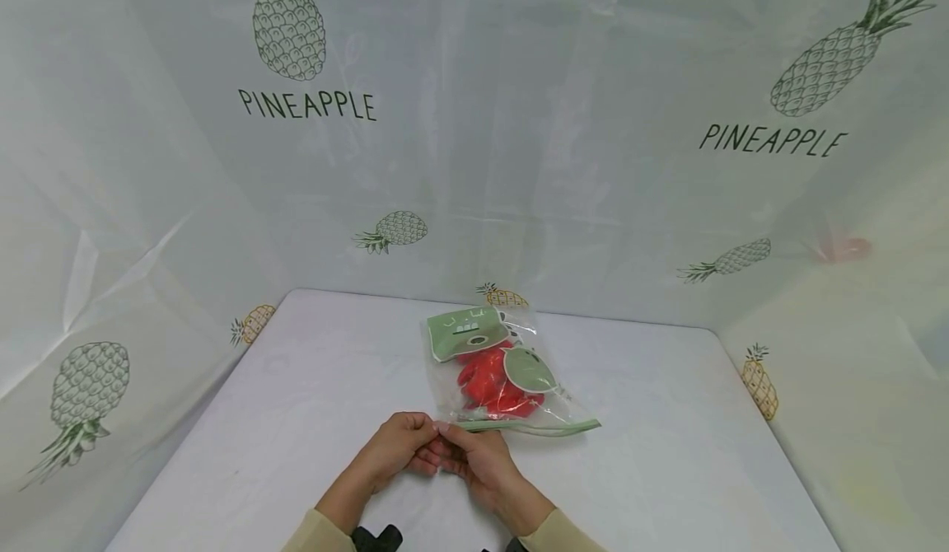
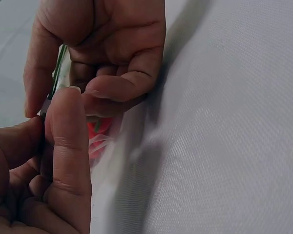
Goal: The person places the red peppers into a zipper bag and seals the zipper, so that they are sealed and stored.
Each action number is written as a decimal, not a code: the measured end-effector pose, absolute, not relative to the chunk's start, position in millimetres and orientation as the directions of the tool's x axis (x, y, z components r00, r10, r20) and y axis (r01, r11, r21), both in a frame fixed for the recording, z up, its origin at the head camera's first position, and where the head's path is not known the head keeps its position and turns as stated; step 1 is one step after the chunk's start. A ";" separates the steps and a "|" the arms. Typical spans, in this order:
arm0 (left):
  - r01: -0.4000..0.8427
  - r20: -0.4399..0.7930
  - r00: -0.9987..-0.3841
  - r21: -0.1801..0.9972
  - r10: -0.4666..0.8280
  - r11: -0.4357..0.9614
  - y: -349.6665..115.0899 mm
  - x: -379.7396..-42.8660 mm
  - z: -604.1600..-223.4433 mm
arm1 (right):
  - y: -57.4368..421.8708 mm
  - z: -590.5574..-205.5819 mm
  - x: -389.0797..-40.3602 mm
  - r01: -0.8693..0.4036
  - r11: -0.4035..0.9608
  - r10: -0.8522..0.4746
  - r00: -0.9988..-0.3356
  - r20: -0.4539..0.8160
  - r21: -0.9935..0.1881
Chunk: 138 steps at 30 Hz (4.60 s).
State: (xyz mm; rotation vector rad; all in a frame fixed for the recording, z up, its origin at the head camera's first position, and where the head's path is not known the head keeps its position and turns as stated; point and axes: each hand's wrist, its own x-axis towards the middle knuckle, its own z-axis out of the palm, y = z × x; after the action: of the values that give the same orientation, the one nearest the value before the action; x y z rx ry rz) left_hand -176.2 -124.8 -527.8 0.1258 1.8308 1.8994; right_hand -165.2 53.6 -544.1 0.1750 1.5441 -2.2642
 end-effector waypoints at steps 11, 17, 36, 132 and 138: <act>-0.239 -0.241 -0.897 0.970 0.371 0.051 -120.1 -175.6 -528.4 | 56.5 -543.0 -166.3 0.390 -0.296 -0.202 -0.918 -0.342 -0.872; -0.232 -0.234 -0.916 0.972 0.326 0.048 -120.4 -177.4 -530.8 | 60.8 -543.1 -167.8 0.383 -0.324 -0.201 -0.922 -0.332 -0.865; -0.248 -0.239 -0.932 0.969 0.271 0.003 -119.2 -178.2 -530.4 | 69.1 -541.5 -169.5 0.412 -0.332 -0.212 -0.909 -0.358 -0.849; -0.260 -0.248 -0.951 0.965 0.183 -0.044 -125.6 -183.6 -530.8 | 103.9 -542.5 -168.9 0.399 -0.400 -0.181 -0.917 -0.356 -0.825; -0.257 -0.247 -0.955 0.965 0.166 -0.042 -125.7 -183.4 -531.5 | 107.5 -542.7 -167.8 0.404 -0.407 -0.179 -0.915 -0.362 -0.819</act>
State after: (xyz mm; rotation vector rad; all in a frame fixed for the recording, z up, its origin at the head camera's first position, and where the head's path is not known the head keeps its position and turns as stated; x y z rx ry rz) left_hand -183.4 -125.7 -531.5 -0.0968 1.9464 2.0754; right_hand -167.8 107.5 -542.7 0.3083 1.4607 -2.3559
